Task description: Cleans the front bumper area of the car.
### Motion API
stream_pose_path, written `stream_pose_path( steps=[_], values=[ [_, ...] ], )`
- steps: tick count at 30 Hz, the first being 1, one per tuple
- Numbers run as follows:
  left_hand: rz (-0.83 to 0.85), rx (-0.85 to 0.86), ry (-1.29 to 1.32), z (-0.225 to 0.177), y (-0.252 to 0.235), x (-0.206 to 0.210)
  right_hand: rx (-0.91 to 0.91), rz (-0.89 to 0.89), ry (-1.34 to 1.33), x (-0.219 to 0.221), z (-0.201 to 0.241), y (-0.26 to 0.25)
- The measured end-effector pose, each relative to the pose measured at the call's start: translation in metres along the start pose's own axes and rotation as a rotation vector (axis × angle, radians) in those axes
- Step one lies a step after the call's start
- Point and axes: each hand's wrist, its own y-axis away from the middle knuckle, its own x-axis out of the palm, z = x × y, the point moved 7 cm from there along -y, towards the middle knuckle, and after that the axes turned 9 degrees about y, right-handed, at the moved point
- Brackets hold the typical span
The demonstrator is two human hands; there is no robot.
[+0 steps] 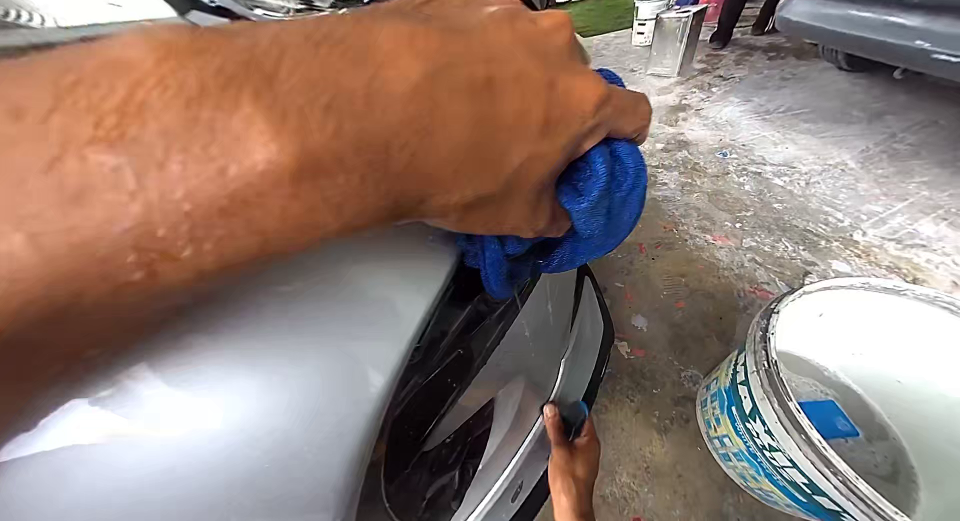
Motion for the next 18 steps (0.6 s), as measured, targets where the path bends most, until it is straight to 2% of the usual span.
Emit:
stream_pose_path(
  steps=[4,7,10,11,15,17,18],
  values=[
    [-0.129,0.104,-0.044,-0.002,0.004,-0.001,0.045,-0.032,0.053,-0.007,0.030,-0.116],
    [-0.244,0.111,-0.070,0.003,0.006,-0.002,0.103,-0.026,-0.047,-0.035,0.044,-0.149],
    [-0.343,0.038,-0.087,0.020,0.010,0.001,0.056,-0.006,-0.164,-0.052,0.043,-0.160],
    [-0.365,0.000,-0.091,0.026,0.011,0.001,0.022,0.016,-0.129,-0.053,0.045,-0.164],
    [-0.364,-0.122,-0.077,0.048,0.013,0.006,-0.344,0.026,0.421,-0.040,0.078,-0.157],
    [-0.337,-0.127,-0.055,0.050,0.012,0.009,-0.456,0.033,0.566,-0.016,0.073,-0.118],
    [-0.318,-0.127,-0.041,0.048,0.012,0.011,-0.495,0.067,0.548,-0.002,0.061,-0.087]
  ],
)
